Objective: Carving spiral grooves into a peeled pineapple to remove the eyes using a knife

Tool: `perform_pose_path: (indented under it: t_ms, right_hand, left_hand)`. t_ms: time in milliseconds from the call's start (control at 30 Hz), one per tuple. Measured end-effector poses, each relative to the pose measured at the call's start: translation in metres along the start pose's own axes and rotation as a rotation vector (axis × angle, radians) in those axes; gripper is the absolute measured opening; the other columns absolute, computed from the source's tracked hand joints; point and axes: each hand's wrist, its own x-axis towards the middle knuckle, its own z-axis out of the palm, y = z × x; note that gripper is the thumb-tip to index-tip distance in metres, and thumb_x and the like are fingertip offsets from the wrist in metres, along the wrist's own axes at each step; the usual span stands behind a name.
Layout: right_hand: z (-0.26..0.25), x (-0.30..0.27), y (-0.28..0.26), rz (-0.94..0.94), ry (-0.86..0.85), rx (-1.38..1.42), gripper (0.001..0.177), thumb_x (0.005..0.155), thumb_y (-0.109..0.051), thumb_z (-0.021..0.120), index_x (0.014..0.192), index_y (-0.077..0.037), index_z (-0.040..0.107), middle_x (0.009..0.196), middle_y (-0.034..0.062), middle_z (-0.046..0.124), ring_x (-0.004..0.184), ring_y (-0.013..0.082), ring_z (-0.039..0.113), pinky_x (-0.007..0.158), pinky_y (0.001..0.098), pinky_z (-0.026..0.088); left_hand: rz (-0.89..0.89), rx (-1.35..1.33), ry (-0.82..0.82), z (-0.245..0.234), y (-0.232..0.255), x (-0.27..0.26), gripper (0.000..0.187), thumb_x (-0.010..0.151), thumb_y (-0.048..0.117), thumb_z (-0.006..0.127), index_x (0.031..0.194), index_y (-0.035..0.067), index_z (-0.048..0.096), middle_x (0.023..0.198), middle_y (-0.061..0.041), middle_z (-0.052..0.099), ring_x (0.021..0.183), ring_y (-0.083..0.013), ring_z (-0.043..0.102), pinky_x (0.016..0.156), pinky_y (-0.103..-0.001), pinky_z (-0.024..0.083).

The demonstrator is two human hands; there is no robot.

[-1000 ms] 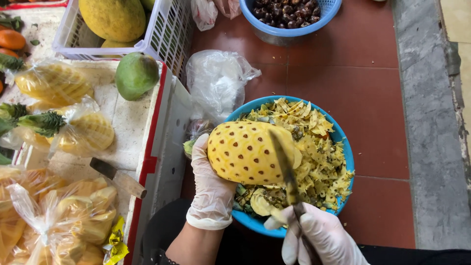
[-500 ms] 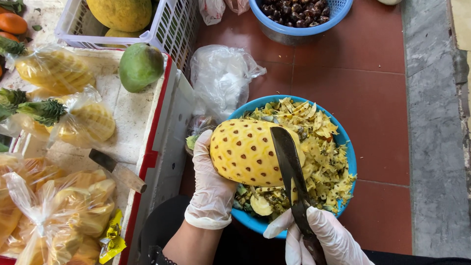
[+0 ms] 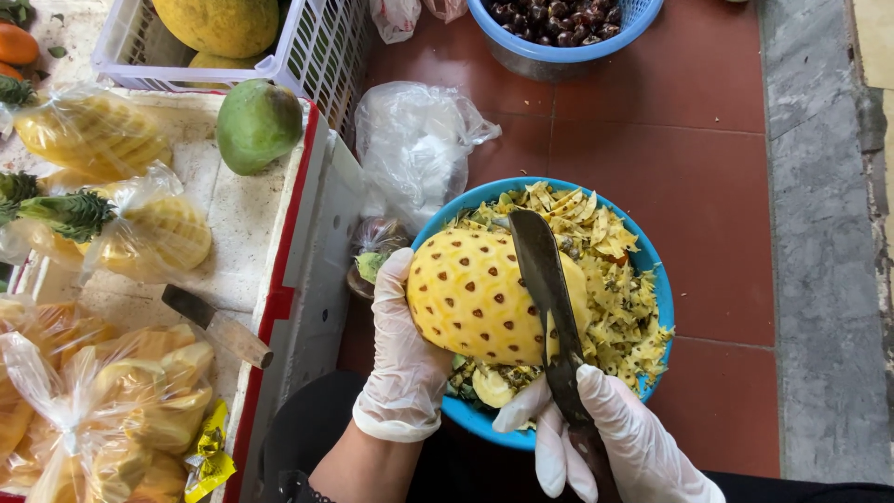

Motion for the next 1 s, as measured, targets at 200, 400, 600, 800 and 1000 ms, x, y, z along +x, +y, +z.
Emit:
perform_pose_path:
  t_ms: [200,400,600,800,1000]
  right_hand:
    - [0.003,0.002,-0.005,-0.057,0.032,0.022,0.093,0.086,-0.067,0.048,0.099,0.018,0.084,0.048,0.0143,0.063,0.035,0.0134,0.038,0.039,0.026,0.027]
    - [-0.005,0.004,0.015,-0.083,0.06,0.042,0.086,0.087,-0.058,0.055,0.106,0.02,0.085,0.056,0.0181,0.073,0.036,0.014,0.049,0.038,0.0236,0.031]
    - [-0.008,0.004,0.028,0.089,0.296,-0.342,0.065,0.073,-0.051,0.067,0.119,-0.01,0.087,0.063,0.0124,0.075,0.043,0.0183,0.057,0.046,0.0287,0.045]
    - [-0.018,0.003,0.032,0.08,0.362,-0.434,0.052,0.075,-0.048,0.072,0.114,-0.017,0.088,0.06,0.0107,0.076,0.041,0.0187,0.06,0.044,0.0271,0.047]
    - [-0.011,0.0,0.023,0.168,0.404,-0.425,0.051,0.074,-0.047,0.075,0.112,-0.015,0.084,0.062,0.0105,0.073,0.044,0.0193,0.056,0.045,0.029,0.047]
  left_hand:
    - [0.003,0.026,-0.006,-0.001,-0.003,-0.001,0.063,0.081,0.041,0.058,0.129,0.001,0.069,0.127,-0.022,0.072,0.114,-0.0377,0.067,0.096,-0.05,0.055]
    - [0.007,0.059,-0.019,-0.003,-0.006,-0.003,0.063,0.081,0.041,0.058,0.129,0.001,0.07,0.128,-0.023,0.072,0.115,-0.0381,0.067,0.096,-0.05,0.056]
    - [0.163,0.03,-0.104,-0.003,-0.004,-0.001,0.07,0.078,0.038,0.061,0.133,-0.005,0.065,0.135,-0.022,0.068,0.124,-0.0367,0.064,0.109,-0.05,0.052]
    - [0.157,0.024,-0.174,-0.002,-0.003,-0.006,0.075,0.082,0.041,0.058,0.14,-0.006,0.061,0.133,-0.027,0.067,0.12,-0.0391,0.064,0.104,-0.051,0.053]
    - [0.143,0.018,-0.165,-0.003,-0.003,-0.005,0.077,0.081,0.04,0.057,0.141,-0.006,0.059,0.134,-0.027,0.065,0.121,-0.0403,0.063,0.104,-0.052,0.052]
